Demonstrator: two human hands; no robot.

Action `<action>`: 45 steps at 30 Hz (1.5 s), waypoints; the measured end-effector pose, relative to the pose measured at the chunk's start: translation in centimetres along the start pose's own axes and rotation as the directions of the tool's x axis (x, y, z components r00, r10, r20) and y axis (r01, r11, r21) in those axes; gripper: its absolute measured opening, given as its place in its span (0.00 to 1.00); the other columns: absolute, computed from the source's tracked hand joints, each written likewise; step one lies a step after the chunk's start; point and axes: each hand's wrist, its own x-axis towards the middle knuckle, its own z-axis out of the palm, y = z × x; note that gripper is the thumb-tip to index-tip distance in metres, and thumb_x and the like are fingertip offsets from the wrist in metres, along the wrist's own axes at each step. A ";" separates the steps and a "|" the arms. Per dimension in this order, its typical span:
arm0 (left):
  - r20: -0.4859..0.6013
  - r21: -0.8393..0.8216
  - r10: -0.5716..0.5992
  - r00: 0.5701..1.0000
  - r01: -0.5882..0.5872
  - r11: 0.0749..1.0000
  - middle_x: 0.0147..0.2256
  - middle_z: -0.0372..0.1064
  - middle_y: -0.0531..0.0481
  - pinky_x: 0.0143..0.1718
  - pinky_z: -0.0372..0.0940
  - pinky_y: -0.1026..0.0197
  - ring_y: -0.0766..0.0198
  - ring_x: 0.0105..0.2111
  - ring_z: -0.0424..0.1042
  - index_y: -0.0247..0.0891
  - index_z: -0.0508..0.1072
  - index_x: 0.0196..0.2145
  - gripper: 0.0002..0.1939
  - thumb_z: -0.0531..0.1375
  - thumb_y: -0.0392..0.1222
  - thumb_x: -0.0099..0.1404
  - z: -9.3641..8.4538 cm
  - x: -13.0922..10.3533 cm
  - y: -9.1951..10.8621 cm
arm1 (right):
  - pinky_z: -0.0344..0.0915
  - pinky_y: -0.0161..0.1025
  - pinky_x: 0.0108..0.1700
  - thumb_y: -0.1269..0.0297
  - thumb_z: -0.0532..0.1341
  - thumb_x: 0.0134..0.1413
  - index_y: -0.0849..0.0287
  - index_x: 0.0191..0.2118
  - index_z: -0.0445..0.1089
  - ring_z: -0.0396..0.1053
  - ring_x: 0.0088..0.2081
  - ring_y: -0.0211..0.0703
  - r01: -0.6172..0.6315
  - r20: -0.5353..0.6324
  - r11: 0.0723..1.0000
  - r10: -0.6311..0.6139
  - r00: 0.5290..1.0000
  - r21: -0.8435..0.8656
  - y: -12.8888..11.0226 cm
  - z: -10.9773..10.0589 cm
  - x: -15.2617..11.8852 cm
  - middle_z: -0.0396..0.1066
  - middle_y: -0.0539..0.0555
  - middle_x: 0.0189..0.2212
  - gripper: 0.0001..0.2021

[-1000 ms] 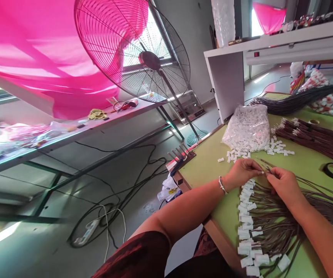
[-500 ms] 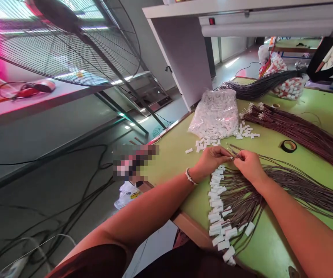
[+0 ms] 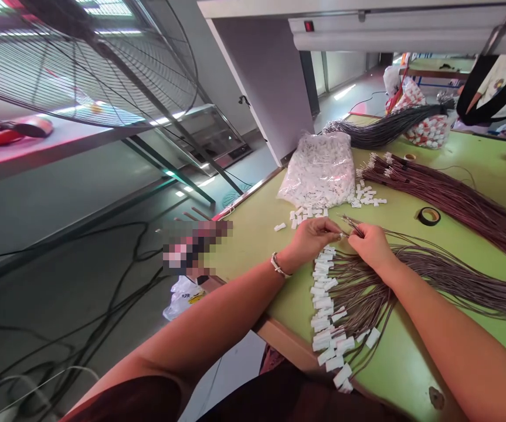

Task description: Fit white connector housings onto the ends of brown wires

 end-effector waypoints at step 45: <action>-0.100 0.383 -0.016 0.995 0.054 0.922 0.26 0.68 0.49 0.31 0.63 0.61 0.64 0.26 0.65 0.36 0.76 0.33 0.09 0.56 0.37 0.58 -3.3 0.0 1.0 | 0.45 0.33 0.24 0.62 0.58 0.38 0.58 0.20 0.61 0.47 0.22 0.32 0.043 -0.046 0.977 -0.034 0.998 0.210 0.1 0.5 -0.2 0.51 0.44 0.17 0.07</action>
